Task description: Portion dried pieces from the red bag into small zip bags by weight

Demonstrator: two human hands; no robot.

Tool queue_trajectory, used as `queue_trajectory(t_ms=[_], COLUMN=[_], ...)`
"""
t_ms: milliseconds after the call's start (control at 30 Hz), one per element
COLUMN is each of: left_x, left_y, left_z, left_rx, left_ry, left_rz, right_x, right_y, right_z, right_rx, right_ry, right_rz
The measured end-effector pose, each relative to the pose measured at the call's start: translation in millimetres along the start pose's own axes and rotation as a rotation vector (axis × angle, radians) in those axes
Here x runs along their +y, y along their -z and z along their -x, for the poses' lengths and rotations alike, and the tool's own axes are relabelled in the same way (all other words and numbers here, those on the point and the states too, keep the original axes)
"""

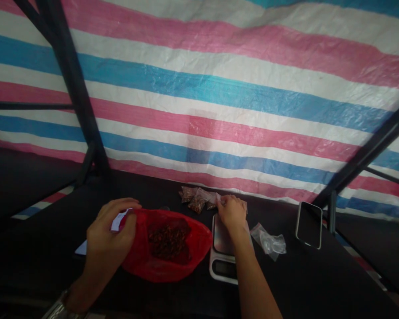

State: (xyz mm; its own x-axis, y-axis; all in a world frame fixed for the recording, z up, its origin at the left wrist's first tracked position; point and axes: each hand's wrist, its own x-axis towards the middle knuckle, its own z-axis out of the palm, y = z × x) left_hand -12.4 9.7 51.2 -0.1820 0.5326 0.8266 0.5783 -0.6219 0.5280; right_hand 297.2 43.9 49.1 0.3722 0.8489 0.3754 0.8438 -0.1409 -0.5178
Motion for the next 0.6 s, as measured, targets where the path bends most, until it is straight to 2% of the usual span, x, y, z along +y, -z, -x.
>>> queue_trajectory(t_ms=[133,200,267,367,400,467,533,600], left_x=[19.1,31.7,44.1,60.0,63.8,68.2,68.0,64.8], left_y=[10.3,13.8,13.9,5.0,-0.2,-12.6,-24.9,-34.3], left_z=[6.6,15.6,26.7,40.2,42.9,45.6,45.8,44.8], left_rx=[0.047,0.005,-0.106,-0.311,-0.373,-0.46,-0.452,-0.418], left_ry=[-0.287,-0.391,-0.407,-0.186,-0.055,0.296,0.531,0.651], left_rz=[-0.111,-0.014,0.136,0.335,0.411,0.539,0.658,0.735], right_x=[-3.7,-10.3,-23.0,-49.7,-58.8,-74.7,-85.0,-88.8], right_y=[6.8,17.2,28.3,40.1,41.7,40.9,36.1,30.1], right_z=[-4.9,-3.1,6.0,35.1,47.3,71.1,89.4,99.4], right_rx=[0.055,0.085,0.092,0.056,0.019,-0.108,-0.26,-0.354], right_ry=[-0.133,-0.153,-0.13,-0.051,-0.012,0.075,0.153,0.204], right_rz=[-0.186,-0.319,-0.453,-0.649,-0.742,-0.814,-0.824,-0.835])
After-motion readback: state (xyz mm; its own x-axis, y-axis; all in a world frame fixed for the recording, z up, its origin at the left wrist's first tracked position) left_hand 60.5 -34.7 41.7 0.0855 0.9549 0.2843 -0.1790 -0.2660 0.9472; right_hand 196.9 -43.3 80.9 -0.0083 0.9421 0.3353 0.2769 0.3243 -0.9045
